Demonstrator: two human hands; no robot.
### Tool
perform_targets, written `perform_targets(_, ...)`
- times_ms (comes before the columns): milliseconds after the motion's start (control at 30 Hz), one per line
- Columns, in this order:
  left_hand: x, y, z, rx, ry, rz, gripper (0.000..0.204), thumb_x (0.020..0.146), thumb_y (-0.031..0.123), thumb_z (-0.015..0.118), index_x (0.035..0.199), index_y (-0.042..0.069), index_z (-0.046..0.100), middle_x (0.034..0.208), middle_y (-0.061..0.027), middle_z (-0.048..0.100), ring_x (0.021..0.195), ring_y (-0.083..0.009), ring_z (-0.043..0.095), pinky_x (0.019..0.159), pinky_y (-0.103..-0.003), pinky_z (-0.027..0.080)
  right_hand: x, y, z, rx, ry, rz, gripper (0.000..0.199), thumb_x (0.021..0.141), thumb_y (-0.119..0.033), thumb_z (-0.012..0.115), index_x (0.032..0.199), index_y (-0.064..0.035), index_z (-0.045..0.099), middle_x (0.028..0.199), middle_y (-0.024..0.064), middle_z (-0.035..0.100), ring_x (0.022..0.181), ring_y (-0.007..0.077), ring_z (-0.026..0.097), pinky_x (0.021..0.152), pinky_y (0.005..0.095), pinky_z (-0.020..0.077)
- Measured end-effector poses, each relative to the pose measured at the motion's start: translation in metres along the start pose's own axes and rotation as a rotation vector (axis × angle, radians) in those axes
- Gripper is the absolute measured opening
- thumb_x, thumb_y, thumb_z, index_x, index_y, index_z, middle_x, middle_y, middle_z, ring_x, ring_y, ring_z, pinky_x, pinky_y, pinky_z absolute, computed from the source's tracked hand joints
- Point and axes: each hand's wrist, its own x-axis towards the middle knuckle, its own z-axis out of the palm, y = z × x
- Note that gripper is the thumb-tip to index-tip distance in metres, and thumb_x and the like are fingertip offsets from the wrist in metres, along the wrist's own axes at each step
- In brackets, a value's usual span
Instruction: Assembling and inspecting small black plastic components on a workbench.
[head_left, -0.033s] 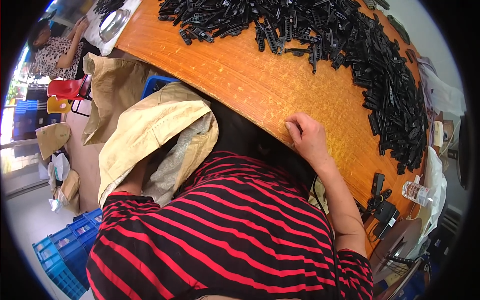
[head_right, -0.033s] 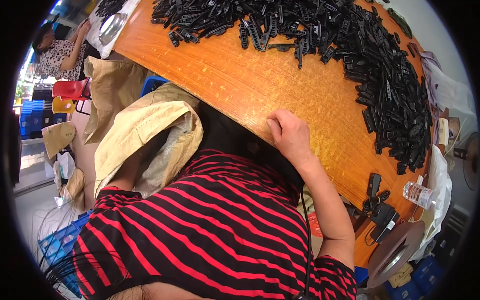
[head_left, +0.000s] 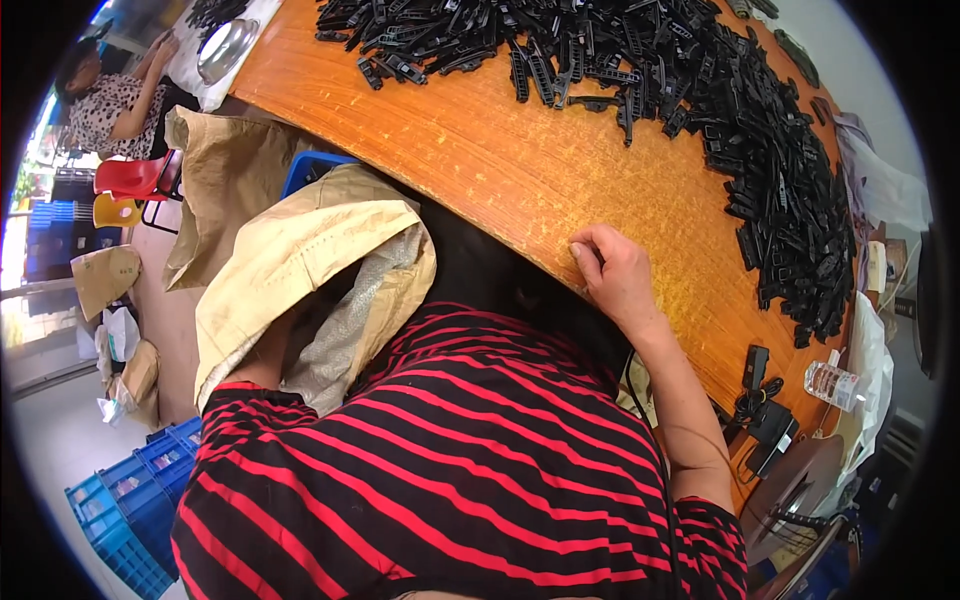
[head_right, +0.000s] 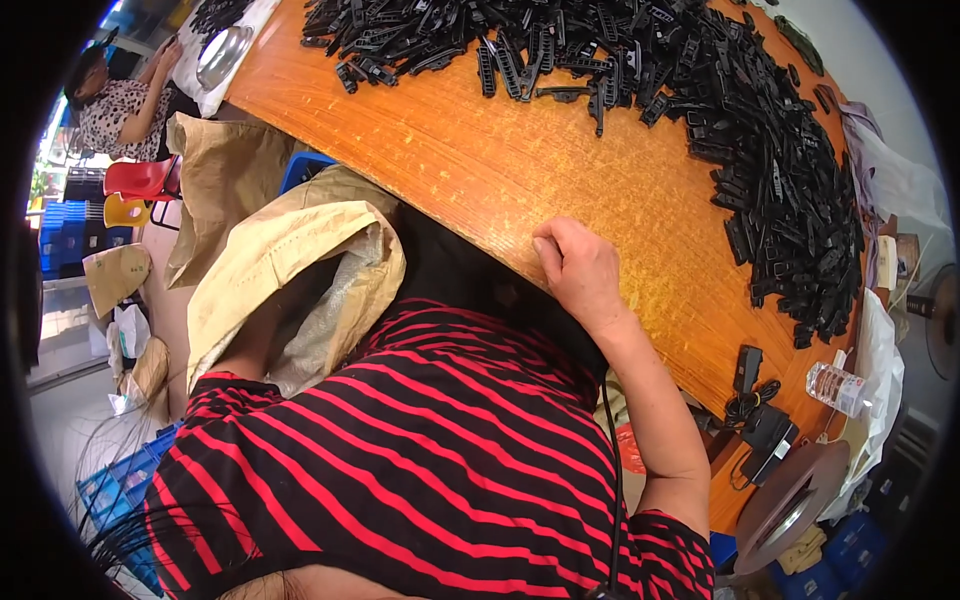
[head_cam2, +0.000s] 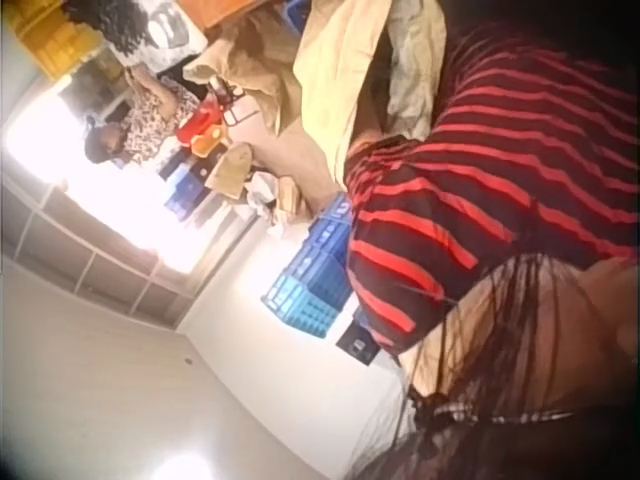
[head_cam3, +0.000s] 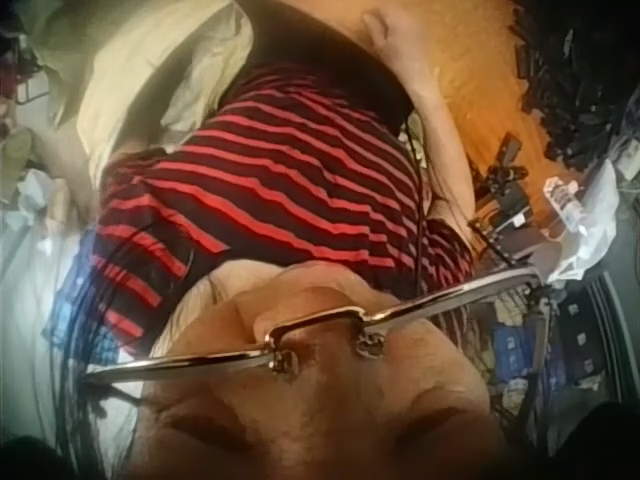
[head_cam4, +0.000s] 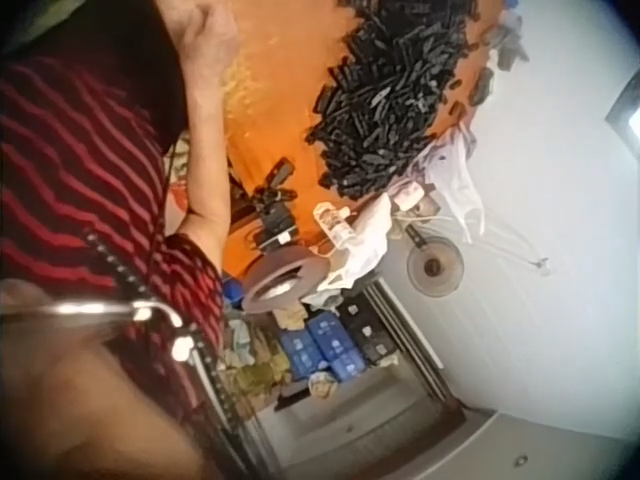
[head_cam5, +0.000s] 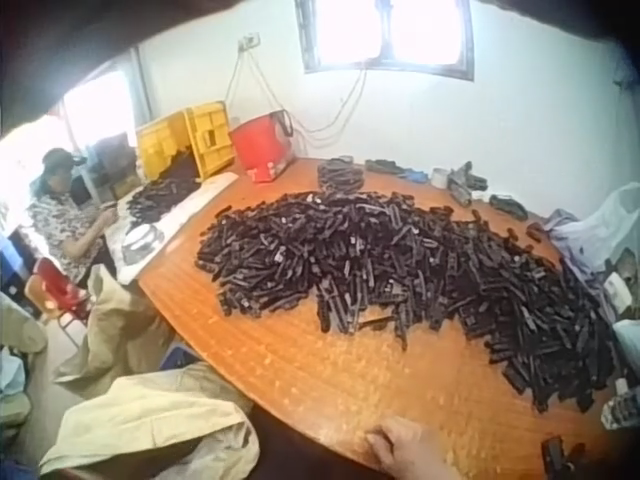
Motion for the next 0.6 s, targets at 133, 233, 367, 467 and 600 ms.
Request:
perform_targets(133, 0.004, 0.003, -0.019, 0.14, -0.224, 0.058, 0.033, 0.086, 0.026, 0.056, 0.112, 0.008, 0.067, 0.111, -0.0209, 0.065, 0.103, -0.0341, 0.062, 0.094, -0.046, 0.045, 0.001, 0.0, 0.003, 0.022, 0.011, 0.025, 0.007, 0.085, -0.01, 0.066, 0.087, -0.0032, 0.064, 0.077, 0.0135, 0.064, 0.069, 0.0287, 0.065, 0.062, 0.0349, 0.05)
perform_targets(233, -0.017, 0.012, -0.036, 0.253, -0.396, 0.104, 0.035, 0.086, 0.027, 0.057, 0.114, 0.009, 0.066, 0.113, -0.0206, 0.064, 0.104, -0.0339, 0.062, 0.094, -0.046, 0.045, 0.0, 0.001, 0.006, 0.006, 0.037, 0.029, 0.007, 0.085, -0.011, 0.066, 0.087, -0.0036, 0.064, 0.077, 0.0131, 0.064, 0.069, 0.0282, 0.065, 0.062, 0.0349, 0.0497)
perform_targets(367, -0.007, 0.01, -0.057, 0.383, -0.626, 0.147, 0.037, 0.085, 0.027, 0.059, 0.117, 0.009, 0.064, 0.116, -0.0203, 0.063, 0.104, -0.0336, 0.061, 0.094, -0.047, 0.045, 0.0, 0.0, 0.006, 0.001, 0.02, 0.051, 0.007, 0.085, -0.011, 0.066, 0.087, -0.0043, 0.065, 0.077, 0.0125, 0.064, 0.068, 0.0269, 0.065, 0.061, 0.0338, 0.0492)
perform_targets(467, 0.033, 0.025, -0.096, 0.059, -0.925, 0.045, 0.039, 0.081, 0.022, 0.065, 0.117, 0.009, 0.064, 0.121, -0.0184, 0.06, 0.106, -0.0311, 0.06, 0.092, -0.045, 0.047, 0.003, 0.003, 0.007, -0.002, 0.027, 0.018, 0.007, 0.085, -0.011, 0.067, 0.087, -0.0047, 0.065, 0.076, 0.012, 0.064, 0.068, 0.0262, 0.065, 0.06, 0.0332, 0.049)
perform_targets(600, 0.035, 0.024, -0.18, -0.454, -0.601, 0.449, 0.051, 0.077, 0.016, 0.072, 0.126, 0.009, 0.06, 0.108, -0.0163, 0.064, 0.105, -0.0338, 0.061, 0.093, -0.042, 0.048, 0.0, 0.001, 0.006, -0.021, 0.048, 0.014, 0.006, 0.085, -0.01, 0.066, 0.088, -0.0049, 0.065, 0.075, 0.0119, 0.064, 0.067, 0.026, 0.065, 0.06, 0.0332, 0.0488)
